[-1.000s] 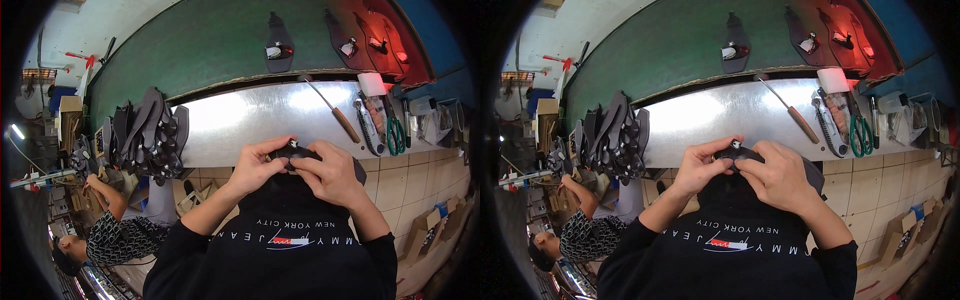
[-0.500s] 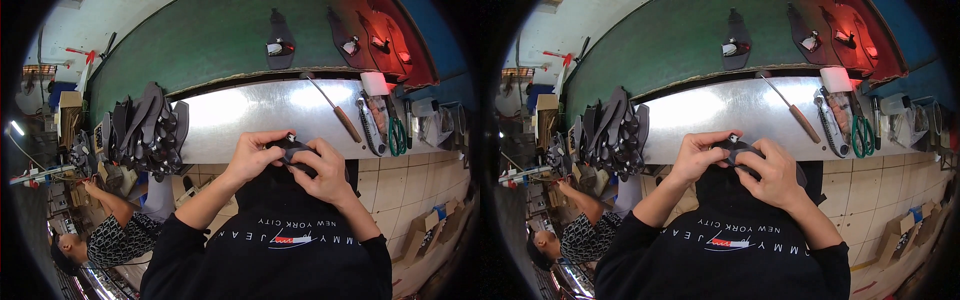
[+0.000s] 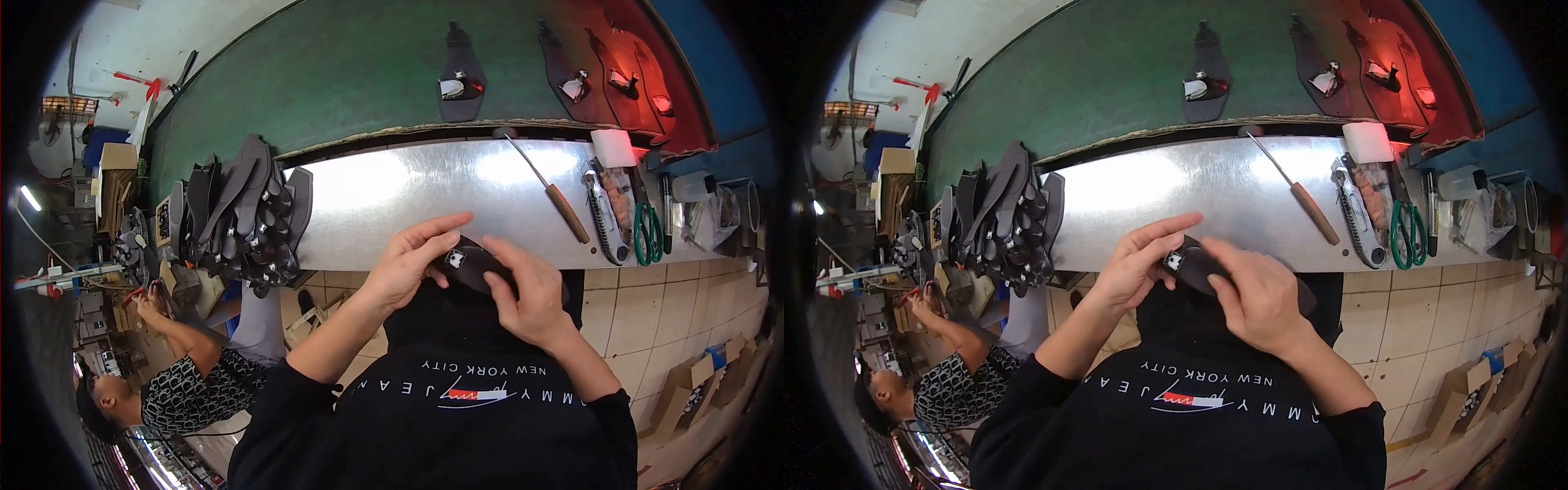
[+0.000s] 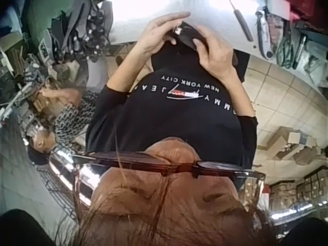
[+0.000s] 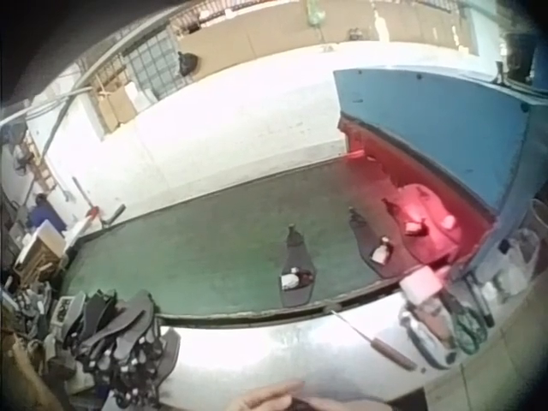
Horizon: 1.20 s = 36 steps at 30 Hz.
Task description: Applying adhesive and assembling shoe components in a manufacturing setting.
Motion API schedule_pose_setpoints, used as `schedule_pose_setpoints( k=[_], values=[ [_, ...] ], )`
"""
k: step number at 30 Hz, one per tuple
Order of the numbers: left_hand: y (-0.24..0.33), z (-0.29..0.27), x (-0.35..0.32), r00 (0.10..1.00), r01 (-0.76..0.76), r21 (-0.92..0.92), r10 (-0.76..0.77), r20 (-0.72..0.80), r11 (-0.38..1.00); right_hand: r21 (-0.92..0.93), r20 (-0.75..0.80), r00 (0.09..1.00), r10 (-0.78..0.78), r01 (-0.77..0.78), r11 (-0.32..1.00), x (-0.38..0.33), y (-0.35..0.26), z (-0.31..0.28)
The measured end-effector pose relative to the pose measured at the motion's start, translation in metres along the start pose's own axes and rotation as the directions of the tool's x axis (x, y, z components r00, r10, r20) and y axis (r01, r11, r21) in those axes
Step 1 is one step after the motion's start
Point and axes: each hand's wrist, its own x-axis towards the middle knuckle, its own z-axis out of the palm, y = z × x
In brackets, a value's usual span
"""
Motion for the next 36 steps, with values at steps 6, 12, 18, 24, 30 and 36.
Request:
schedule_pose_setpoints(
  k=[6,12,18,24,30,36],
  values=[
    [-0.005,0.001,-0.002,0.999,0.033,0.075,-0.033,-0.001,0.997,0.013,0.103,0.991,0.085,-0.087,0.996,-0.001,0.006,-0.003],
    [-0.019,0.006,-0.002,0.998,-0.037,0.274,0.051,-0.042,0.961,-0.019,0.054,0.998,0.012,-0.011,1.000,0.001,0.000,0.003],
    [-0.011,0.010,-0.009,0.998,-0.054,0.331,0.061,-0.010,0.942,-0.022,0.100,0.992,0.071,-0.069,0.997,0.001,0.002,-0.002],
    [-0.004,0.007,-0.009,0.993,0.118,-0.034,-0.117,0.018,0.992,0.019,0.143,0.986,0.082,-0.085,0.996,0.004,0.009,-0.005],
    [-0.015,0.000,-0.004,0.988,0.144,-0.026,-0.146,-0.059,0.989,0.022,0.120,0.990,0.078,-0.082,0.996,0.002,0.005,0.000],
    [-0.022,-0.001,0.001,0.987,0.132,0.058,-0.126,-0.099,0.990,-0.045,0.135,0.990,-0.041,0.047,0.998,-0.004,0.011,0.005]
  ],
)
